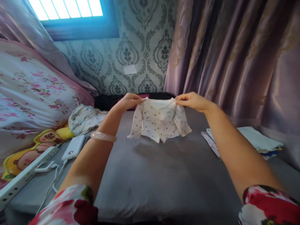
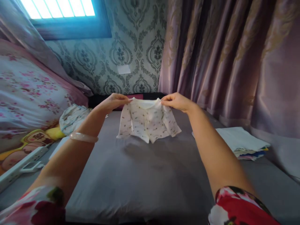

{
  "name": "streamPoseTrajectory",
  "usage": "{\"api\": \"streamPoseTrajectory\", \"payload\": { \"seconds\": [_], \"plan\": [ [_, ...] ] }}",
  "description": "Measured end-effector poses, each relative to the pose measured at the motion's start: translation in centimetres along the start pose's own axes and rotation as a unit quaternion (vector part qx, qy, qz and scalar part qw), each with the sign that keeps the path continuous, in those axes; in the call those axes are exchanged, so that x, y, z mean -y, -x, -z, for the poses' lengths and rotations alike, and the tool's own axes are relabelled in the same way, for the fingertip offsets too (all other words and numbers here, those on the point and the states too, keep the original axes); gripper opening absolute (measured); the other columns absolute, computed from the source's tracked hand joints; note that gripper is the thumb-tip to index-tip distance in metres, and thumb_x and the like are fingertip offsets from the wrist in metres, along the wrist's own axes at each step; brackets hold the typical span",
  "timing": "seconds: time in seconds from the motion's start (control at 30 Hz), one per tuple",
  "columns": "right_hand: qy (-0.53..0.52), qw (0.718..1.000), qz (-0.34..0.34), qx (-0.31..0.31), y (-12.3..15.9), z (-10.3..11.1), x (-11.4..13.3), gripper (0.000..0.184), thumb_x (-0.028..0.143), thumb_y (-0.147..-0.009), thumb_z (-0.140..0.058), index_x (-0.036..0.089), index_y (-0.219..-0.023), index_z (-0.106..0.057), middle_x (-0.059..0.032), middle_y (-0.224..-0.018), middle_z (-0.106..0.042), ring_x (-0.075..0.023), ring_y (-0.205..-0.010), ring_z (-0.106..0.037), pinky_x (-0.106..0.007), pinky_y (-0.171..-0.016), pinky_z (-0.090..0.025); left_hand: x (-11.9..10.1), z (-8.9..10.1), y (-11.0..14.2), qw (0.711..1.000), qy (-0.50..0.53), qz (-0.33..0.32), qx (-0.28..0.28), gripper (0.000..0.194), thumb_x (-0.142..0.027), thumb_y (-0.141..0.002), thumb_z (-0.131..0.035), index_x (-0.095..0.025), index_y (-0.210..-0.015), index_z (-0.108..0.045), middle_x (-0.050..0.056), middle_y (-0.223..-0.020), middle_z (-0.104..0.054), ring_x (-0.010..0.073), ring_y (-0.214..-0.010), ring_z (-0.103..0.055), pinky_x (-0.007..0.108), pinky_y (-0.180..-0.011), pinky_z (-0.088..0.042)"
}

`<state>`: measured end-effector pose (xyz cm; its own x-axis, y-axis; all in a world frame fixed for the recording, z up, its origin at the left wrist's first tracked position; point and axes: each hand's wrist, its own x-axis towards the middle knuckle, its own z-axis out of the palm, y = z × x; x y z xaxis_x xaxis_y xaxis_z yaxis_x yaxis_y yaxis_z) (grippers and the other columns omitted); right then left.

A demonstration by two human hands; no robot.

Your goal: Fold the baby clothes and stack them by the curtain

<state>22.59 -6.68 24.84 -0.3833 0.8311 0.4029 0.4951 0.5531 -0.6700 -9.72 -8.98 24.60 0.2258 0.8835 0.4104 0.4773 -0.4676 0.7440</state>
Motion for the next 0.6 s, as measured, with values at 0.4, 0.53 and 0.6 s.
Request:
{"api": "streamPoseTrajectory", "payload": {
  "seconds": [0.4, 0.53, 0.6],
  "plan": [
    [-0.122, 0.988, -0.026, 0.09, 0.1, -0.2, 0.7, 0.042, 0.056, -0.062, -0.076, 0.019, -0.081, -0.075, -0.0033, -0.075, -0.07, -0.0191, -0.08, -0.063, -0.034, -0.077, -0.05, -0.4, -0.9, 0.1, 0.991, 0.103, 0.017, 0.084, 0.035, -0.048, -0.07, -0.073, -0.017, -0.086, -0.076, 0.007, -0.08, -0.073, 0.0183, -0.075, -0.065, 0.029, -0.067, -0.048],
    [-0.08, 0.994, -0.049, 0.05, -0.1, -0.6, 0.5, 0.035, 0.051, -0.057, -0.08, 0.019, -0.069, -0.072, -0.0028, -0.07, -0.069, -0.0181, -0.074, -0.062, -0.033, -0.074, -0.05, 0.5, -0.7, 0.1, 0.997, 0.063, 0.048, 0.026, 0.031, -0.047, -0.065, -0.076, -0.016, -0.072, -0.075, 0.004, -0.069, -0.07, 0.0162, -0.068, -0.062, 0.027, -0.063, -0.045],
    [-0.11, 0.992, -0.041, 0.047, -0.4, -0.9, 0.1, 0.035, 0.051, -0.06, -0.078, 0.019, -0.073, -0.072, -0.0031, -0.075, -0.069, -0.0171, -0.074, -0.061, -0.033, -0.075, -0.05, 1.0, -0.8, -0.1, 0.996, 0.083, 0.032, 0.01, 0.03, -0.046, -0.067, -0.075, -0.018, -0.077, -0.075, 0.005, -0.078, -0.073, 0.0163, -0.075, -0.063, 0.027, -0.069, -0.046]
  ]
}}
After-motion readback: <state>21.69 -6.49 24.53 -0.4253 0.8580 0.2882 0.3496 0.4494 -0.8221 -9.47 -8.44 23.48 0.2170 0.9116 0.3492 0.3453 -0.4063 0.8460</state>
